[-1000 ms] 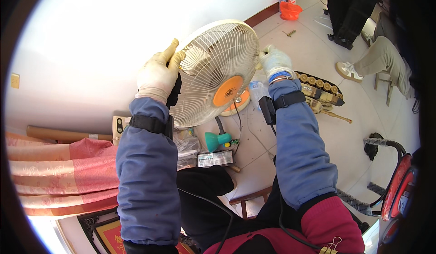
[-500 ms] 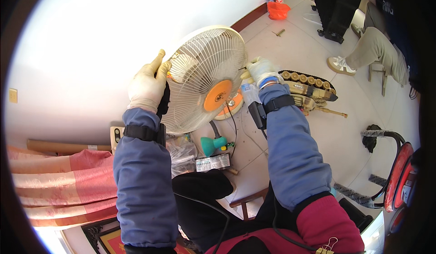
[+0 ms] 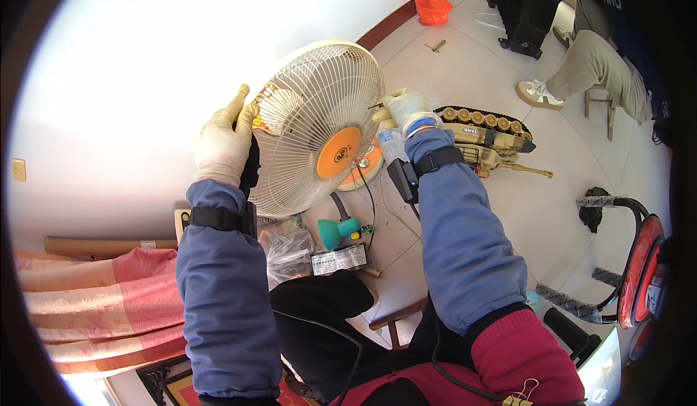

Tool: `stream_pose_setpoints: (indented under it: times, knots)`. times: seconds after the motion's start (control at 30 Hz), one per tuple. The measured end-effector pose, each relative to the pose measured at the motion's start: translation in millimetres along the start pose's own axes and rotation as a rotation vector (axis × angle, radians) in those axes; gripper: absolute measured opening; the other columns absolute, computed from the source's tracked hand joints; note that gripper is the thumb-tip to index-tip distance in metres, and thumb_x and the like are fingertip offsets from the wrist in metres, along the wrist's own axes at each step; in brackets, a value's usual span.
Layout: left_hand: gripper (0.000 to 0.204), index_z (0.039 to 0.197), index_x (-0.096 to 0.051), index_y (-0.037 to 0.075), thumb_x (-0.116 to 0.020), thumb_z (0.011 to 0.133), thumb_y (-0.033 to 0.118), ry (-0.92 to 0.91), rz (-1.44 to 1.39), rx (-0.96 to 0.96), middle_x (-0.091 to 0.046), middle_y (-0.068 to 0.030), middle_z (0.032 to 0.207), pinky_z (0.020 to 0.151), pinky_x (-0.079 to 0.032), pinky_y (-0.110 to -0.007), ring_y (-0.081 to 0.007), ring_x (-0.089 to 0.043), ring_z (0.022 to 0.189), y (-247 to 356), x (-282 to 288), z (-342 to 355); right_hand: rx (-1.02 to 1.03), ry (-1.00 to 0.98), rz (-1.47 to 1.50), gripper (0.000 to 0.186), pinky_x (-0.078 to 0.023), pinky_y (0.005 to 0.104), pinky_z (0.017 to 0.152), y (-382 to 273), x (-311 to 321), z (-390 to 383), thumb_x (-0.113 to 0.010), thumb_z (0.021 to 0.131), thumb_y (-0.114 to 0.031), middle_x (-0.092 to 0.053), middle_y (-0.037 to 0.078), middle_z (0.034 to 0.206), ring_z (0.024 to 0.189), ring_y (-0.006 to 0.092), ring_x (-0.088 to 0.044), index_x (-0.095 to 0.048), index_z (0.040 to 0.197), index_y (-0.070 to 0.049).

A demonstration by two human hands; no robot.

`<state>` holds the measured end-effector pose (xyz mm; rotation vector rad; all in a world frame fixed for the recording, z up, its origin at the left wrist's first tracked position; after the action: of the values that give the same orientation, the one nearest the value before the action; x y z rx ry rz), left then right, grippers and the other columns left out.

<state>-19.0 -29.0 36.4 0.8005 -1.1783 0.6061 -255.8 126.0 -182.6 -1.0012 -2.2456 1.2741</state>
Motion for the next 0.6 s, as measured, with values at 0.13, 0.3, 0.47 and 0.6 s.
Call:
stream_pose_setpoints:
  times: [0.13, 0.3, 0.47, 0.6]
  knots:
    - [0.047, 0.142, -0.06, 0.028, -0.056, 0.101, 0.05, 0.011, -0.009, -0.006, -0.07, -0.0136, 0.125, 0.103, -0.049, -0.038, -0.0287, -0.065, 0.119, -0.2, 0.2, 0.1, 0.005, 0.006, 0.013, 0.023, -0.052, 0.0279, 0.046, 0.0, -1.6, -2.0, -0.056, 0.101, -0.014, -0.077, 0.014, 0.084, 0.051, 0.0171, -0.066, -0.061, 0.118, 0.002]
    - [0.047, 0.142, -0.061, 0.028, -0.057, 0.101, 0.051, 0.013, -0.015, -0.006, -0.07, -0.0134, 0.125, 0.103, -0.049, -0.038, -0.0286, -0.065, 0.119, 0.2, 0.0, 0.5, -0.006, -0.049, -0.004, 0.022, -0.052, 0.0254, 0.044, 7.6, -9.2, -3.7, -0.057, 0.1, -0.013, -0.077, 0.014, 0.085, 0.049, 0.0151, -0.064, -0.064, 0.115, 0.002]
    - [0.046, 0.142, -0.06, 0.028, -0.056, 0.101, 0.051, 0.006, 0.0, 0.008, -0.071, -0.013, 0.124, 0.103, -0.049, -0.038, -0.0284, -0.065, 0.119, 1.5, 1.9, -3.0, -0.028, -0.135, -0.173, 0.023, -0.055, 0.0299, 0.056, 9.9, -6.4, 0.2, -0.053, 0.1, -0.02, -0.078, 0.007, 0.089, 0.058, 0.0158, -0.067, -0.069, 0.105, -0.005]
    - [0.046, 0.142, -0.06, 0.03, -0.056, 0.101, 0.051, 0.008, 0.017, 0.009, -0.071, -0.0124, 0.123, 0.103, -0.049, -0.038, -0.028, -0.065, 0.119, 2.8, 2.4, -2.8, 0.029, -0.109, -0.291, 0.025, -0.056, 0.0287, 0.055, 3.9, -4.1, 0.6, -0.056, 0.099, -0.02, -0.078, 0.01, 0.087, 0.059, 0.0158, -0.069, -0.069, 0.109, -0.002]
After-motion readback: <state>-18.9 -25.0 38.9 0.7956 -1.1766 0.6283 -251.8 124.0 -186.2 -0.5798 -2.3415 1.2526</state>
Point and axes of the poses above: each hand's wrist, its own z-axis towards the middle knuckle, its own x-axis out of the back of the hand, y = z × x, the point moved 7 cm from there along z, towards the middle knuckle
